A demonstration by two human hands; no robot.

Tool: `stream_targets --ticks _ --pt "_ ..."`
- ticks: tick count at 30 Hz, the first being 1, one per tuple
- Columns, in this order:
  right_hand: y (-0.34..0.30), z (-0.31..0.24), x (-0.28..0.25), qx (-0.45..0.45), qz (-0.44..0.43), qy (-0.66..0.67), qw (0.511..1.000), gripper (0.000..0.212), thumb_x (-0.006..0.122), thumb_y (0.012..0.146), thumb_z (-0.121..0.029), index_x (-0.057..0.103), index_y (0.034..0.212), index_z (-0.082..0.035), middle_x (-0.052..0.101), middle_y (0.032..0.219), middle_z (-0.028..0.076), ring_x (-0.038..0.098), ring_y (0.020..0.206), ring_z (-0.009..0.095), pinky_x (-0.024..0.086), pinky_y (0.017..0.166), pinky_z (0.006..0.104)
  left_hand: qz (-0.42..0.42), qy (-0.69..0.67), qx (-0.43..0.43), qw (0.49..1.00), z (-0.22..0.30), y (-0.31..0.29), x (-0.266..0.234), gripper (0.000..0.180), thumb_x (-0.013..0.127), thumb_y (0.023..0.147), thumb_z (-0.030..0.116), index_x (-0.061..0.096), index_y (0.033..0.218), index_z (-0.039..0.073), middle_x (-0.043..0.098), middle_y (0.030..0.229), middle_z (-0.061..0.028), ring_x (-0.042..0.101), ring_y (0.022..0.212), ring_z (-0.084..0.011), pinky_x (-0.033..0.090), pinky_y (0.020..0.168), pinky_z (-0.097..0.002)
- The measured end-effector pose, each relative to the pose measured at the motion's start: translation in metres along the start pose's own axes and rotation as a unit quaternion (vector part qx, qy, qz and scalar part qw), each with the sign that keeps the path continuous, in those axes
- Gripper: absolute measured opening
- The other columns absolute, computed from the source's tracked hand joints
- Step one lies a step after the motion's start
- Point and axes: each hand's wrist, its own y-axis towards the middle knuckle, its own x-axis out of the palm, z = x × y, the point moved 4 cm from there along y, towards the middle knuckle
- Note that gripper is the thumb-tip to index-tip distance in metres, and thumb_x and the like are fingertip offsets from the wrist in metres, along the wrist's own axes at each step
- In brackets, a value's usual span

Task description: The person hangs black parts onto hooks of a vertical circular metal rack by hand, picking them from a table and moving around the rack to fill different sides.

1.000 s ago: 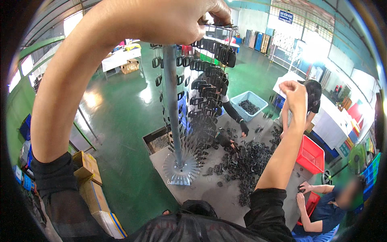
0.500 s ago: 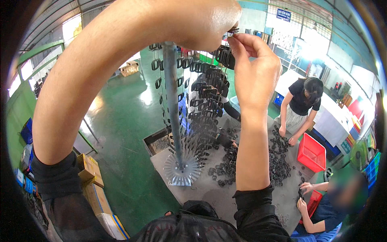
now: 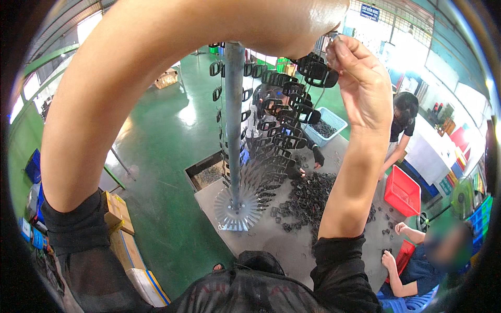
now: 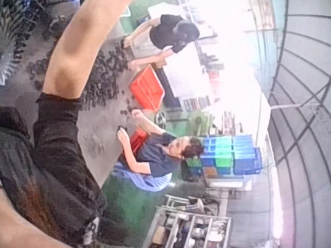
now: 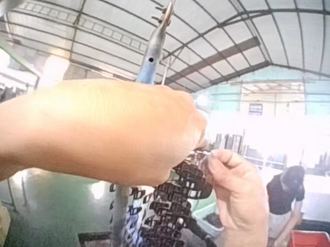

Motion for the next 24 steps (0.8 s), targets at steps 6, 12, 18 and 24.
stream_targets --ticks 6,12,18,24 --pt "-0.031 -0.013 -0.097 0.014 0.179 -0.13 0.975 0.026 0.067 0.085 -0.012 0.063 0.104 0.006 0.066 0.094 0.008 0.058 0.088 0.014 0.043 0.082 0.0264 0.036 -0.022 0.042 0.998 -0.018 -0.005 0.007 0.031 0.049 0.072 -0.001 0.061 0.1 -0.008 0.064 0.082 -0.0236 0.063 0.064 -0.0288 0.053 0.061 -0.0364" --pt "-0.04 -0.023 -0.133 0.172 0.223 -0.724 0.63 0.032 0.071 0.078 -0.025 0.067 0.103 -0.005 0.069 0.092 0.008 0.065 0.086 0.017 0.049 0.077 0.0332 0.015 -0.068 0.045 0.997 -0.014 -0.025 -0.008 0.045 0.049 0.074 0.001 0.058 0.118 -0.006 0.066 0.096 -0.0245 0.065 0.073 -0.0296 0.054 0.07 -0.0367" --pt "-0.019 -0.012 -0.003 -0.078 0.163 -0.448 0.876 0.026 0.069 0.082 -0.018 0.068 0.101 -0.001 0.069 0.088 0.007 0.061 0.079 0.012 0.047 0.074 0.0249 -0.046 -0.036 -0.075 0.995 -0.009 0.004 -0.001 0.043 0.055 0.081 0.016 0.056 0.118 -0.005 0.066 0.099 -0.0232 0.064 0.083 -0.0305 0.053 0.08 -0.0388" --pt "-0.004 -0.007 0.051 -0.141 0.206 -0.549 0.798 0.019 0.067 0.081 -0.02 0.071 0.095 -0.006 0.067 0.076 0.018 0.065 0.066 0.032 0.049 0.068 0.0391 -0.021 0.01 0.008 1.0 -0.007 0.015 0.0 0.023 0.054 0.071 0.009 0.063 0.083 -0.008 0.063 0.077 -0.0257 0.062 0.069 -0.0353 0.049 0.064 -0.0426"
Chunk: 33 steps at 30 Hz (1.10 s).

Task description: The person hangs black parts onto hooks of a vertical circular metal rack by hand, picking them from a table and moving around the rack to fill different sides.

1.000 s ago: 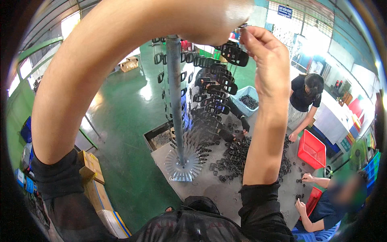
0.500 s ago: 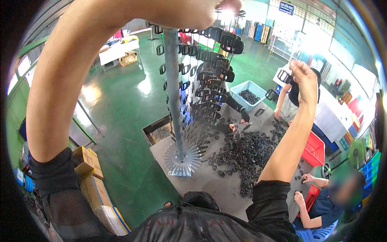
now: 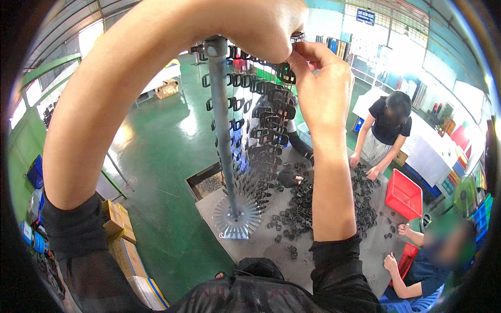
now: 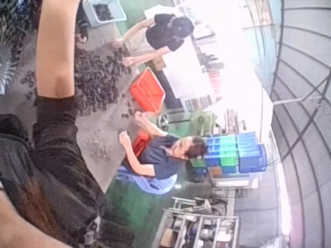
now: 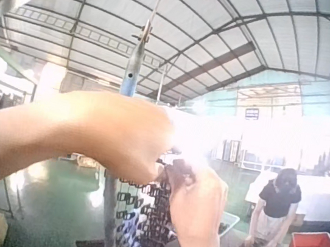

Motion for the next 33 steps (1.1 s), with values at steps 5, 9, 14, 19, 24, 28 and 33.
stream_targets --ticks 5,9,14,19,24,28,33 --pt "0.007 0.014 0.013 0.057 -0.011 0.121 0.991 0.013 0.068 0.083 -0.011 0.072 0.091 -0.002 0.07 0.078 0.007 0.063 0.072 0.012 0.048 0.072 0.0245 0.103 -0.011 0.059 0.993 -0.006 -0.005 0.01 0.017 0.051 0.067 -0.001 0.062 0.077 -0.009 0.063 0.076 -0.0258 0.061 0.065 -0.0343 0.049 0.06 -0.0406" --pt "0.01 0.024 0.001 0.147 -0.085 0.318 0.933 0.013 0.065 0.084 -0.006 0.069 0.094 0.001 0.069 0.084 0.006 0.061 0.076 0.011 0.044 0.075 0.0228 0.09 0.015 0.041 0.995 -0.003 -0.001 0.01 0.021 0.05 0.068 -0.002 0.061 0.084 -0.009 0.063 0.082 -0.0257 0.062 0.071 -0.0333 0.049 0.065 -0.0397" --pt "0.013 0.043 0.004 0.147 -0.145 0.504 0.839 0.016 0.071 0.08 -0.006 0.067 0.094 0.001 0.067 0.082 0.006 0.061 0.076 0.013 0.045 0.074 0.0236 0.071 0.036 0.025 0.997 -0.003 -0.015 0.007 0.028 0.049 0.068 -0.003 0.06 0.093 -0.008 0.063 0.089 -0.0255 0.063 0.077 -0.0321 0.049 0.072 -0.0385" --pt "0.012 0.069 -0.008 0.14 -0.137 0.554 0.809 0.024 0.072 0.081 -0.008 0.064 0.101 0.003 0.066 0.088 0.005 0.059 0.079 0.012 0.042 0.075 0.0229 0.076 0.035 0.044 0.995 -0.006 -0.014 0.009 0.035 0.048 0.069 -0.004 0.059 0.102 -0.008 0.063 0.096 -0.0253 0.063 0.084 -0.0308 0.05 0.078 -0.0374" --pt "0.017 0.12 -0.042 0.188 -0.123 0.343 0.912 0.026 0.07 0.083 -0.014 0.066 0.102 0.004 0.064 0.087 0.004 0.054 0.078 0.009 0.04 0.074 0.0236 0.087 0.045 0.052 0.994 -0.014 -0.018 0.012 0.043 0.048 0.069 -0.005 0.058 0.111 -0.007 0.063 0.104 -0.0251 0.064 0.091 -0.0296 0.05 0.085 -0.0362" --pt "0.03 0.143 -0.077 0.159 -0.156 0.009 0.975 0.028 0.069 0.081 -0.023 0.07 0.099 -0.001 0.069 0.086 0.005 0.061 0.081 0.014 0.045 0.078 0.0297 0.098 0.033 0.052 0.993 -0.019 -0.024 0.01 0.049 0.047 0.07 -0.006 0.057 0.118 -0.007 0.063 0.11 -0.0249 0.065 0.096 -0.0286 0.05 0.09 -0.0353" --pt "0.017 0.121 -0.076 0.121 -0.147 -0.271 0.943 0.026 0.069 0.079 -0.024 0.071 0.099 -0.006 0.071 0.089 0.009 0.065 0.084 0.016 0.048 0.079 0.0308 0.097 -0.022 0.053 0.994 -0.019 -0.023 0.014 0.049 0.049 0.074 0.0 0.056 0.122 -0.005 0.065 0.107 -0.0243 0.067 0.091 -0.0286 0.052 0.087 -0.0356"
